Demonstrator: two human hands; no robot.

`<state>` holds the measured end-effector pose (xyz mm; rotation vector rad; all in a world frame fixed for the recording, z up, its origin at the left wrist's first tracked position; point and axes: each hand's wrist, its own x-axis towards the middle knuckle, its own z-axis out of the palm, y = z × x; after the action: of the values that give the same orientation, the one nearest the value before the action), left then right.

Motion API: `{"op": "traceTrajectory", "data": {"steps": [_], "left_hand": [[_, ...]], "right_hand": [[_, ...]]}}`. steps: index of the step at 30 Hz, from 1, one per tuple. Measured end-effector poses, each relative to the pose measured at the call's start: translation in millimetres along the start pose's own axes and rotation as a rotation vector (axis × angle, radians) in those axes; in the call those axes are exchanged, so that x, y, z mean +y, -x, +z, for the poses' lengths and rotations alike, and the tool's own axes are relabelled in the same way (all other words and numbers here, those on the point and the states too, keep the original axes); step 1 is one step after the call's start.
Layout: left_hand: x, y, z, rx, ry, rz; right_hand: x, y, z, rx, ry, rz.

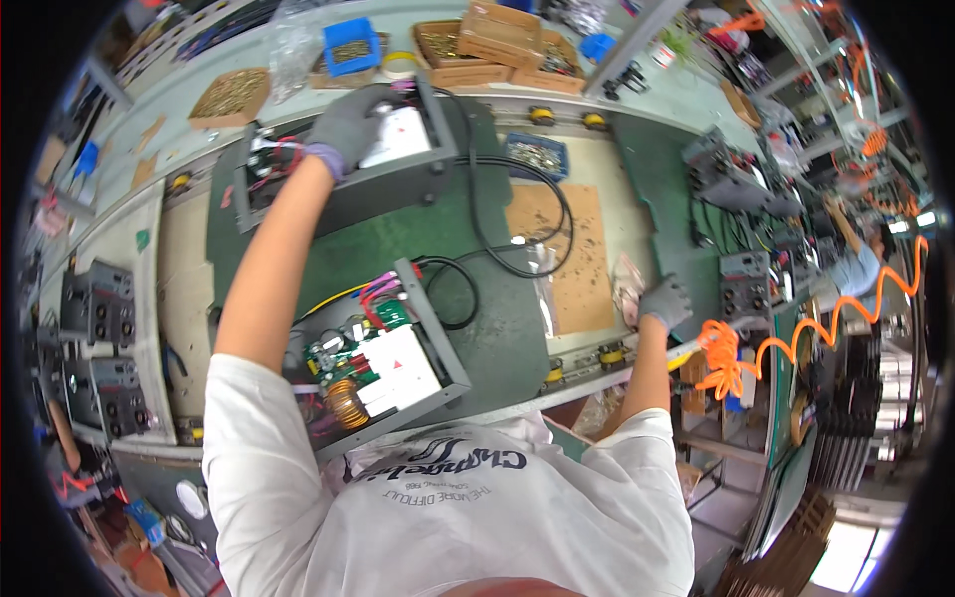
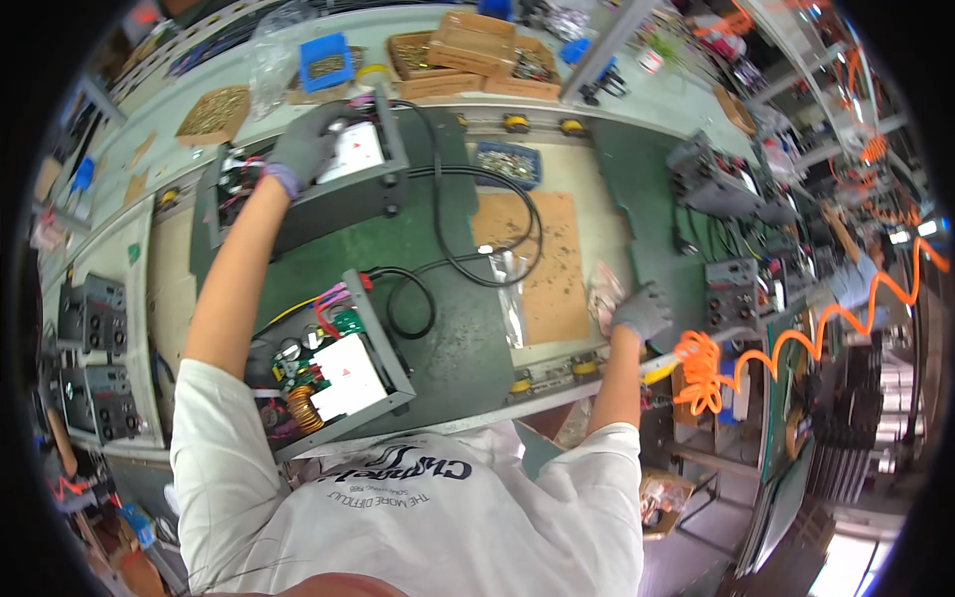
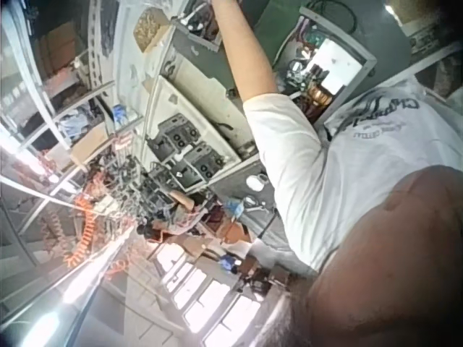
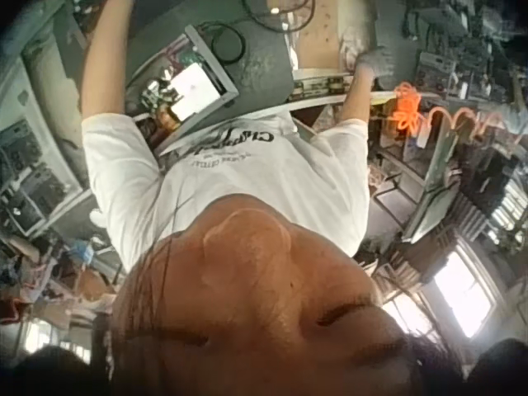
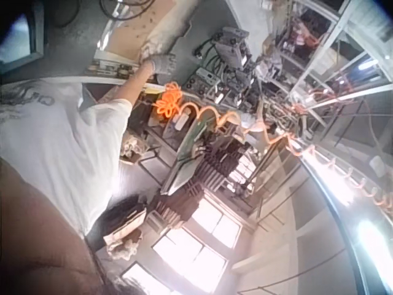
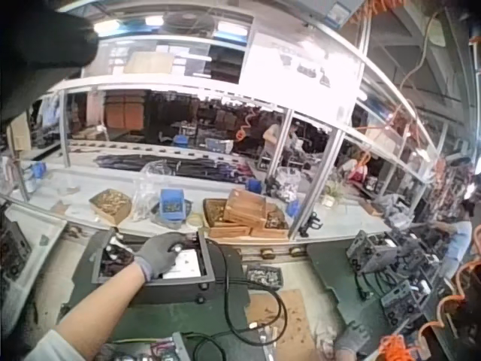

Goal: The person assembles an electronic device, likely a power supply unit, at a workbench. They use a power drill to secure screws, connect various colored wires to the circuit board, and organize the internal components. The person handles the device casing and internal parts, ensuring connections are secure before placing the unit on the table.

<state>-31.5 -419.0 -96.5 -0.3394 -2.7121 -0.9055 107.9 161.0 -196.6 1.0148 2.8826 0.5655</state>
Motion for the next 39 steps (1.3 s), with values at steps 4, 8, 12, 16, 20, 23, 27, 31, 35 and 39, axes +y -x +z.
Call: {"op": "traceTrajectory", "data": {"steps": [4,8,12,16,20,23,27,31,35,39], "left_hand": [[28,18,-5,0.062,0.172,-0.119],[10,22,-20,0.249,0.637,-0.303],[5,34,-64,0.417,0.674,-0.258],[2,49,-94,0.402,-0.035,-0.247],[-2,56,-114,0.232,-0.132,-0.304],[-25,68,-132,0.174,-0.072,-0.398],[-67,90,-117,0.039,-0.054,-0.679],[-52,98,-108,0.092,0.028,-0.635],[-40,143,-81,0.327,-0.172,-0.49],[-13,160,-79,0.334,-0.118,-0.44]], "right_hand": [[-84,8,-85,0.127,-0.4,-0.294],[-191,63,-187,0.448,-1.03,-0.945],[-269,114,-276,0.433,-1.161,-1.324],[-340,163,-316,0.44,-1.148,-1.582],[-391,184,-325,0.321,-1.002,-1.664],[-415,172,-309,0.005,-1.53,-1.537],[-376,179,-335,-0.511,-1.685,-1.324],[-367,164,-335,-0.594,-1.707,-1.45],[-345,179,-350,-0.345,-1.482,-1.536],[-352,185,-333,0.041,-1.161,-1.61]]}}
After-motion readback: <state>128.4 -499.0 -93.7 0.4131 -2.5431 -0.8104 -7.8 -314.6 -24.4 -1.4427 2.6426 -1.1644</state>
